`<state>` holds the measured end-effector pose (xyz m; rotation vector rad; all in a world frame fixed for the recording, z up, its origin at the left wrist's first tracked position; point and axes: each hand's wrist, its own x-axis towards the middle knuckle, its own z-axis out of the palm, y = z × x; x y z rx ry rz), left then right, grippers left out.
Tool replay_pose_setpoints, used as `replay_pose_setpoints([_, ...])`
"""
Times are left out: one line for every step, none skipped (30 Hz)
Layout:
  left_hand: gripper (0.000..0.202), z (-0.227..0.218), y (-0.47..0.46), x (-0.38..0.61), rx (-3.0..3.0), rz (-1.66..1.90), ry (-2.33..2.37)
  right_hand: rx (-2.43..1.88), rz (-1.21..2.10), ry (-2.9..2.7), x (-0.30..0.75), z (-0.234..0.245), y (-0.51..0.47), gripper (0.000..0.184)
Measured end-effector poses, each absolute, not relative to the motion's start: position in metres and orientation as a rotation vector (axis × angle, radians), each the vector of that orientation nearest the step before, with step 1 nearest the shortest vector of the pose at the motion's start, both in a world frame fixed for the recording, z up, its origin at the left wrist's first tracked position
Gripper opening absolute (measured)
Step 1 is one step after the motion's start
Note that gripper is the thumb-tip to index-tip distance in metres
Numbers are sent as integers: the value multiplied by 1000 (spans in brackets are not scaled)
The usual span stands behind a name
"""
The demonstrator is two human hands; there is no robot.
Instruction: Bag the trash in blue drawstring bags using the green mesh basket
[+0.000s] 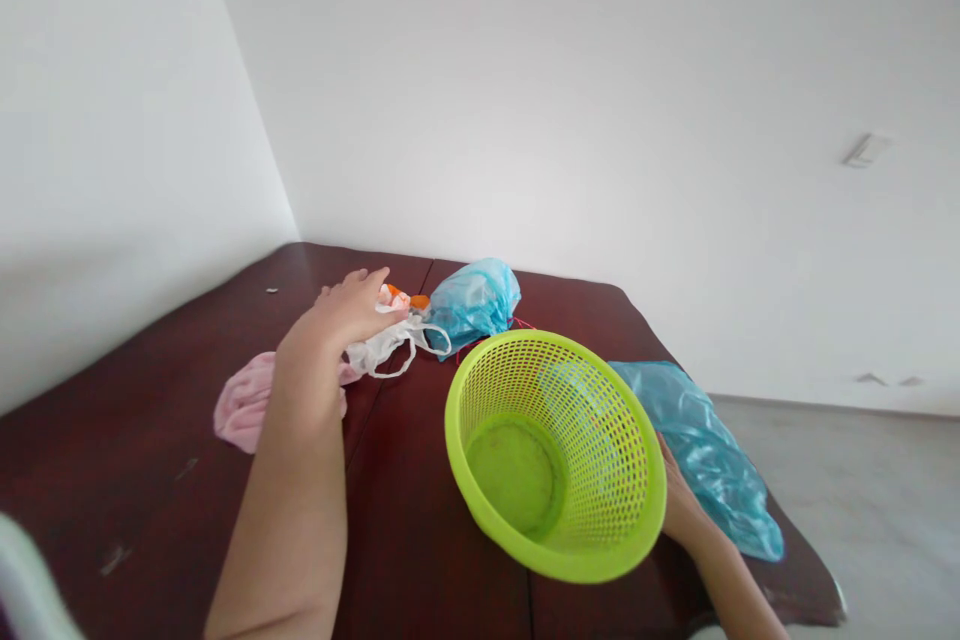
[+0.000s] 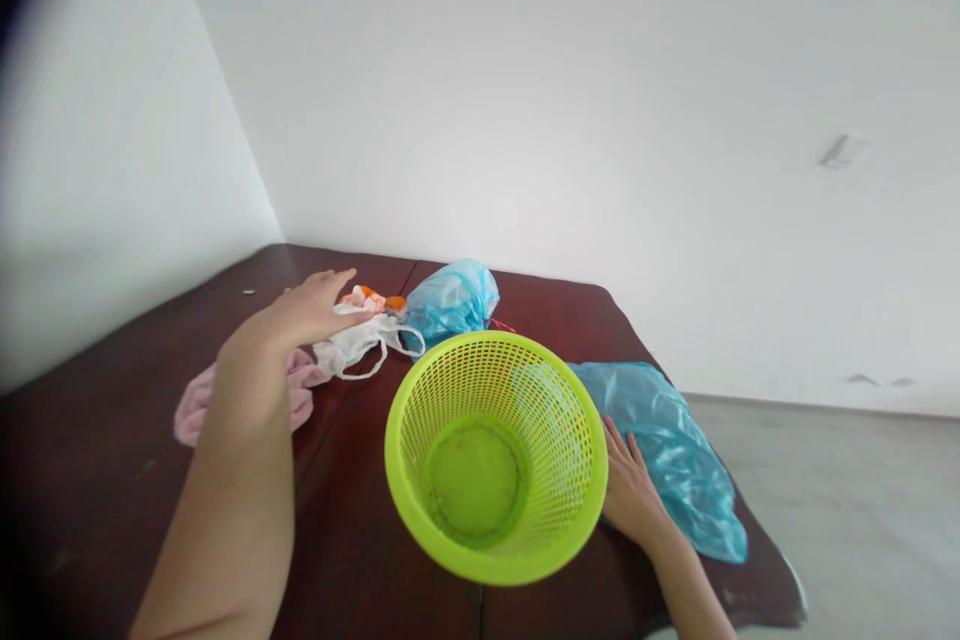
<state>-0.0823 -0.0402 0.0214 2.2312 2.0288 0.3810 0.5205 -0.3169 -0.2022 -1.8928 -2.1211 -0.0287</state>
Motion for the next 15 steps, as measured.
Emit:
replay_pose_setpoints([98,22,-39,-74,2276,497,1957,-1913,-7,-2122,522,-202,-326,73])
replay_pose_setpoints([92,21,-37,-63,2317,620,1868,-1932,12,-2118,522,-202,-335,73])
replay_pose_setpoints([88,19,-35,-48,2350,733,1773,-1944,25,-2108,523,-203,-343,75])
replay_pose_setpoints([88,14,-33,-32,2378,833,1677,-1948,29,-2096,523,-205,-350,76])
replay_pose_setpoints([89,7,-30,-14,2398,923,1588,-1946,23,-2084,523,-207,-355,78])
replay_pose_setpoints([94,-3,-27,4,2409,983,1518,-1943,16,-2077,523,-210,-359,79])
replay_pose_setpoints([103,-15,-25,21,2407,1029,1471,-1941,9,-2072,522,-212,-362,80])
replay_pose_setpoints([115,-30,-22,36,2389,1056,1455,-1936,3,-2064,521,-214,-364,81])
replay_pose_setpoints([126,-45,-20,50,2376,1043,1451,-1924,-1,-2053,520,-216,-365,82])
replay_pose_setpoints([131,-61,-18,60,2359,1017,1451,-1906,-8,-2032,520,-216,-367,82])
replay_pose_setpoints([129,-77,-17,66,2330,993,1452,-1881,-26,-2003,519,-216,-368,81])
replay_pose_setpoints([121,-91,-16,70,2300,973,1456,-1852,-54,-1973,517,-214,-370,79])
replay_pose_setpoints([110,-103,-15,71,2272,961,1461,-1820,-94,-1944,516,-212,-371,77])
replay_pose_setpoints([97,-112,-15,70,2245,958,1467,-1783,-150,-1914,514,-208,-372,73])
replay_pose_setpoints([84,-119,-14,68,2221,960,1473,-1743,-216,-1886,511,-202,-373,69])
